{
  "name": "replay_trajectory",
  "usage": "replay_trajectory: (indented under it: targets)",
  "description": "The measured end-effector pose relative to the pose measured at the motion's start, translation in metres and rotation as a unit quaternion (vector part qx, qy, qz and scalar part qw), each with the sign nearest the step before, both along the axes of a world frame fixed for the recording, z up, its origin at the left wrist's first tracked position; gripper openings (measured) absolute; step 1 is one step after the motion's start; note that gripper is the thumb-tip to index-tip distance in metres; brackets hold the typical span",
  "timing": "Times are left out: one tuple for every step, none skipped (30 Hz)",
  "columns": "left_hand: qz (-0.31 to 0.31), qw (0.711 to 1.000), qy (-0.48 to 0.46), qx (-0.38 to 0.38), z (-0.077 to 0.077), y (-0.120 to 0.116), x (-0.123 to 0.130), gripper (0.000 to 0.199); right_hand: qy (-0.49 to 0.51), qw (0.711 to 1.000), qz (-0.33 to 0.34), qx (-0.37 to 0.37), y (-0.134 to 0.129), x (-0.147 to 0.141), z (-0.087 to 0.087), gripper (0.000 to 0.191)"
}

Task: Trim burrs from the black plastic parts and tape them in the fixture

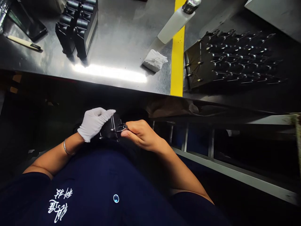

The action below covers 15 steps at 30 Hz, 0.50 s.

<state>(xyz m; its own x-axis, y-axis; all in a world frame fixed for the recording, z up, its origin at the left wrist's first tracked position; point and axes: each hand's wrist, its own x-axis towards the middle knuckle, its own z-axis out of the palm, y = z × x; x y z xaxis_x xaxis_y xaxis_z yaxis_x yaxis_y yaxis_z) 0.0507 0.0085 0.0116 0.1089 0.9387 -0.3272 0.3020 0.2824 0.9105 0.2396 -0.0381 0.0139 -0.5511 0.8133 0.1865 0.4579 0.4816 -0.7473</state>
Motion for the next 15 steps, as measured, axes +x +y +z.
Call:
replay_trajectory:
  targets:
    - [0.002, 1.000, 0.002, -0.009, 0.000, 0.002, -0.001, 0.046, 0.023, 0.999, 0.030, -0.029, -0.001, 0.001, 0.000, 0.047]
    - [0.007, 1.000, 0.002, -0.021, -0.001, 0.005, -0.001, 0.047, 0.047, 0.998, 0.033, -0.040, -0.001, 0.002, 0.000, 0.045]
    - [0.010, 0.999, 0.001, -0.036, -0.002, 0.007, -0.001, 0.046, 0.066, 0.997, 0.005, -0.033, -0.001, 0.002, -0.001, 0.042]
    - [0.010, 0.999, -0.003, -0.051, -0.003, 0.010, -0.002, 0.046, 0.074, 0.996, -0.047, -0.008, -0.001, 0.001, -0.003, 0.038]
    - [0.001, 0.998, -0.006, -0.065, -0.005, 0.012, -0.002, 0.045, 0.071, 0.991, -0.109, 0.030, 0.000, -0.001, -0.006, 0.033]
    - [-0.011, 0.997, -0.008, -0.074, -0.007, 0.014, -0.003, 0.044, 0.057, 0.981, -0.167, 0.077, 0.000, -0.003, -0.009, 0.028]
    - [-0.027, 0.997, -0.007, -0.078, -0.009, 0.016, -0.003, 0.044, 0.037, 0.969, -0.211, 0.124, 0.001, -0.005, -0.012, 0.023]
    - [-0.039, 0.996, -0.003, -0.077, -0.011, 0.016, -0.003, 0.044, 0.016, 0.957, -0.238, 0.166, 0.002, -0.007, -0.016, 0.019]
    - [-0.047, 0.996, 0.002, -0.073, -0.014, 0.017, -0.004, 0.044, -0.003, 0.947, -0.253, 0.199, 0.003, -0.010, -0.018, 0.016]
    - [-0.052, 0.996, 0.007, -0.066, -0.016, 0.016, -0.004, 0.044, -0.017, 0.939, -0.261, 0.222, 0.004, -0.011, -0.020, 0.015]
    - [-0.053, 0.997, 0.010, -0.057, -0.017, 0.016, -0.004, 0.043, -0.027, 0.934, -0.266, 0.235, 0.005, -0.012, -0.022, 0.014]
    - [-0.051, 0.998, 0.009, -0.046, -0.018, 0.015, -0.004, 0.042, -0.035, 0.932, -0.268, 0.241, 0.005, -0.013, -0.023, 0.014]
    - [-0.049, 0.998, 0.007, -0.036, -0.019, 0.015, -0.004, 0.040, -0.042, 0.931, -0.269, 0.243, 0.005, -0.013, -0.024, 0.014]
    - [-0.046, 0.999, 0.004, -0.026, -0.019, 0.014, -0.004, 0.038, -0.049, 0.931, -0.270, 0.240, 0.005, -0.013, -0.024, 0.015]
    - [-0.043, 0.999, 0.001, -0.013, -0.019, 0.014, -0.004, 0.034, -0.054, 0.932, -0.270, 0.237, 0.005, -0.013, -0.024, 0.016]
